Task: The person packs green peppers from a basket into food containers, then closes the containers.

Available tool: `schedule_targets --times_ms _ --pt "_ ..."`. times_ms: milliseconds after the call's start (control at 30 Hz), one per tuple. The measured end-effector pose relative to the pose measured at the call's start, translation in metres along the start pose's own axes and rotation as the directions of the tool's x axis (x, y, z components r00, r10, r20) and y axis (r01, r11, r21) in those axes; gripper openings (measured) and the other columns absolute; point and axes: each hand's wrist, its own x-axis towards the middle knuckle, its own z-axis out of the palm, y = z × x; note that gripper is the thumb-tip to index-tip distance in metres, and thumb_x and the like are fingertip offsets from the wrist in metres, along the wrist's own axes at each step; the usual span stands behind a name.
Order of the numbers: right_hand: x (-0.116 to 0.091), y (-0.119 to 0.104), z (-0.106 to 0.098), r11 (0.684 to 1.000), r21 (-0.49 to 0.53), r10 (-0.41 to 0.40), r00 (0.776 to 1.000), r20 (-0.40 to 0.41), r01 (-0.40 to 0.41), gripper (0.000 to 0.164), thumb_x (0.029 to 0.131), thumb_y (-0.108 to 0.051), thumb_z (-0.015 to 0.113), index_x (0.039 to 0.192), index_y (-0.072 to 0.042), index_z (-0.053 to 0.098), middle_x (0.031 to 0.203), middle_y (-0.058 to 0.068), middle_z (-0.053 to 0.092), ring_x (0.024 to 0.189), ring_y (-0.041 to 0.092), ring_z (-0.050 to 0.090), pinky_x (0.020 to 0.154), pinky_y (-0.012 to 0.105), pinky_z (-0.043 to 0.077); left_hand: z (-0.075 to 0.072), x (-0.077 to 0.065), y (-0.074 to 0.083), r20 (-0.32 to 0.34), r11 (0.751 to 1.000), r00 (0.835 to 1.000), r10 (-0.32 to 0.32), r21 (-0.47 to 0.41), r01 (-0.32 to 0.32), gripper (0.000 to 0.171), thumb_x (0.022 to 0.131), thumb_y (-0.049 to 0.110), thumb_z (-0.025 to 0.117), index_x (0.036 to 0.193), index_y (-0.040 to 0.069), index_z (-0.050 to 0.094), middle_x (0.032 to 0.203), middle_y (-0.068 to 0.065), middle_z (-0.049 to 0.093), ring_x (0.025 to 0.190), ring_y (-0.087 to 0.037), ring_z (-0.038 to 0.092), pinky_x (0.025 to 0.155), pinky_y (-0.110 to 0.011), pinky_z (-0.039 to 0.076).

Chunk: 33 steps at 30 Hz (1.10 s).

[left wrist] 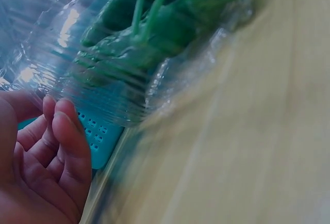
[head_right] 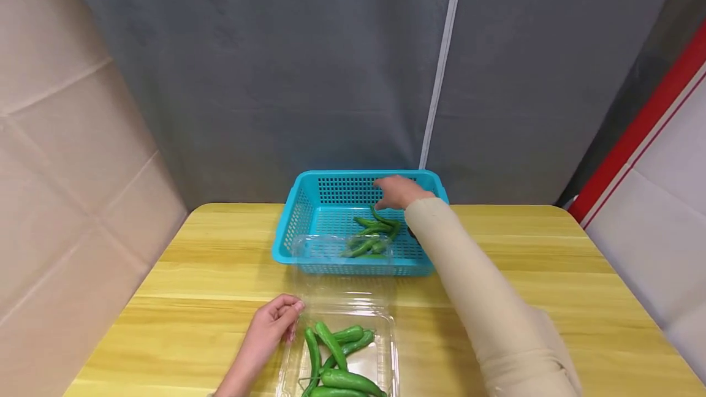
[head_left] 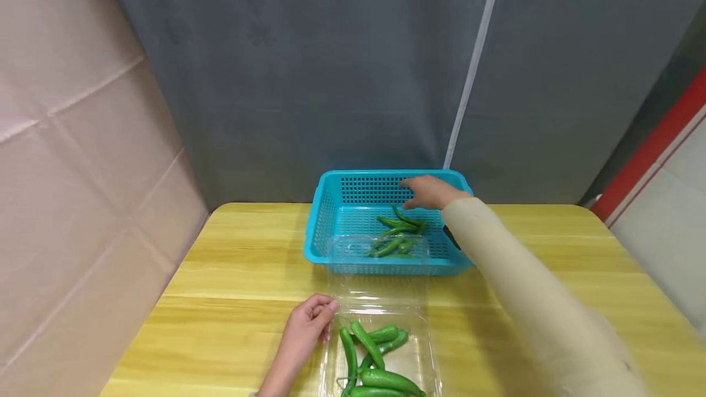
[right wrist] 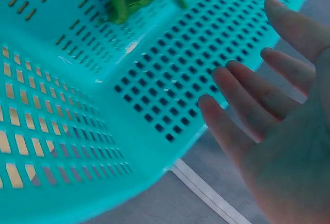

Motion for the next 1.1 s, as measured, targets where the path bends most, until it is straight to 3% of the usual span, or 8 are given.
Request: schedule_targets --times_ms 367,700,1100 --pt "0.012 0.022 0.032 0.994 -0.015 0.111 0.992 0.056 -0.11 0.051 0.084 -0.023 0.063 0.128 -0.006 0.046 0.128 0.016 0.047 0.113 0.035 0.044 0.087 0.049 0.041 0.003 -0.005 0.003 -0.009 1.0 1.0 0.022 0.006 -0.022 0.032 0.083 0.034 0.062 0.096 0.005 0.06 0.06 -0.005 0.053 0.046 -0.011 0.047 0.04 -0.025 0.045" --pt "0.012 0.012 0.042 0.994 -0.006 0.11 0.984 0.141 -0.11 0.041 0.083 -0.021 0.064 0.12 -0.007 0.053 0.122 0.014 0.05 0.106 0.031 0.048 0.08 0.045 0.045 -0.005 -0.01 0.003 -0.021 1.0 1.0 0.003 -0.002 -0.003 0.033 0.081 0.039 0.062 0.095 0.009 0.061 0.061 -0.007 0.053 0.047 -0.012 0.048 0.041 -0.026 0.046" --pt "0.022 0.016 0.052 0.996 -0.01 0.087 0.987 0.134 -0.087 0.024 0.082 -0.019 0.065 0.105 -0.011 0.06 0.101 0.005 0.057 0.088 0.021 0.054 0.068 0.037 0.048 -0.006 -0.007 0.0 -0.02 1.0 1.0 0.013 -0.021 -0.014 0.03 0.081 0.036 0.063 0.095 0.009 0.061 0.059 -0.005 0.051 0.046 -0.012 0.047 0.041 -0.026 0.045"
